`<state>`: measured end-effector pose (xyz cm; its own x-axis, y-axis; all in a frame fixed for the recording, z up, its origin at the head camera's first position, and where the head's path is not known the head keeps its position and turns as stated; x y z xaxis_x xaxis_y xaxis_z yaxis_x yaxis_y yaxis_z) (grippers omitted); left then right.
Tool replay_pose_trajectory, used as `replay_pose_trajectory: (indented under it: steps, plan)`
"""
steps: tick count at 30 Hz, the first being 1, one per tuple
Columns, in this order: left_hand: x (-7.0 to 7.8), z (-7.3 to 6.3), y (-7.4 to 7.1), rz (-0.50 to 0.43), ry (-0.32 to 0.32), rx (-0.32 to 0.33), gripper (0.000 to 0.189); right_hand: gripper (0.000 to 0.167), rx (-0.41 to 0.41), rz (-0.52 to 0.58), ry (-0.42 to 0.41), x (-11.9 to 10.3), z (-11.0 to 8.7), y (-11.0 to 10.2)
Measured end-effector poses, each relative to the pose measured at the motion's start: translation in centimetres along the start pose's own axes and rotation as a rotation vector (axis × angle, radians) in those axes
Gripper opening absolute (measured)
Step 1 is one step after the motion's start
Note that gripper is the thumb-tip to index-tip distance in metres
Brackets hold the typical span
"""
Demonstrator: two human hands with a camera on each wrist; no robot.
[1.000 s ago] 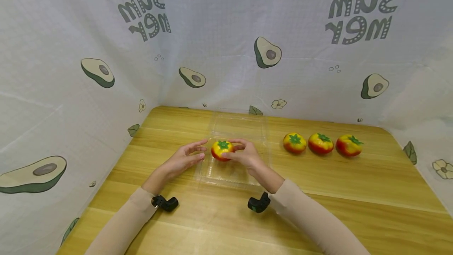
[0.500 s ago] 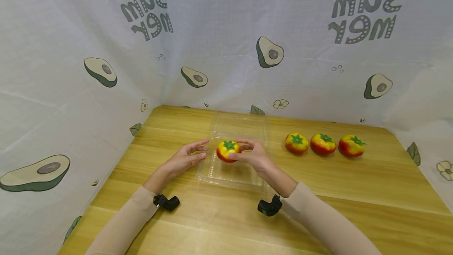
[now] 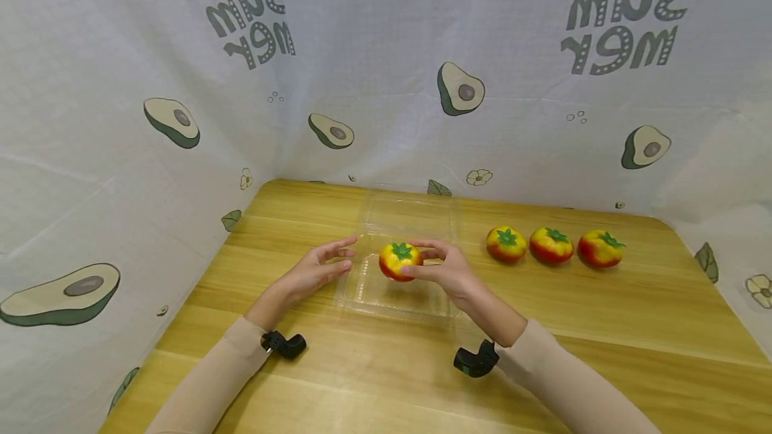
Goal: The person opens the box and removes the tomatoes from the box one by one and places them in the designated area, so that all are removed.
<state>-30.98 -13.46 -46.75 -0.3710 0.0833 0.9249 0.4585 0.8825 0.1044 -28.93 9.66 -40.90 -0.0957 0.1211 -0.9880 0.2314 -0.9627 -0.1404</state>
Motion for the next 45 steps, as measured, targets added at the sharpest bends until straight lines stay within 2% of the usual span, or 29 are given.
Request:
replay_pose_trajectory:
  steps: [8,17,22,32,45]
  plan:
    - [-0.1,0.1,-0.1,-0.02,-0.023,0.006,0.06,0.057,-0.003,0.007,0.007,-0.2,-1.0,-1.1]
    - [-0.2,0.2,-0.1,-0.009,-0.014,-0.005,0.061,0.056,0.019,0.011,-0.005,-0.4,-1.7,-3.1]
    - [-0.2,0.2,-0.1,-0.008,-0.011,-0.003,0.061,0.057,0.034,-0.005,0.02,-0.3,-2.1,-4.1]
    - [-0.2,0.1,0.0,-0.011,-0.008,-0.004,0.061,0.061,0.008,-0.014,0.009,-0.9,-2.7,-5.3]
    - [-0.3,0.2,0.0,-0.012,-0.01,-0.006,0.06,0.062,0.018,-0.015,0.011,-0.7,-3.3,-7.2]
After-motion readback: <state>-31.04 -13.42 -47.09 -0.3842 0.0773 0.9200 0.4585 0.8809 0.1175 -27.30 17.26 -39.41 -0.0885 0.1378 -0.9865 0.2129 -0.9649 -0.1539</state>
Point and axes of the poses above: each hand's wrist, its own z-axis towards the middle knuckle, its own y-axis out of the palm, x = y × z, the point moved 9 cm from there along z, towards the middle knuckle, and after that the axes turned 15 degrees about -y, right-handed, at the moved point
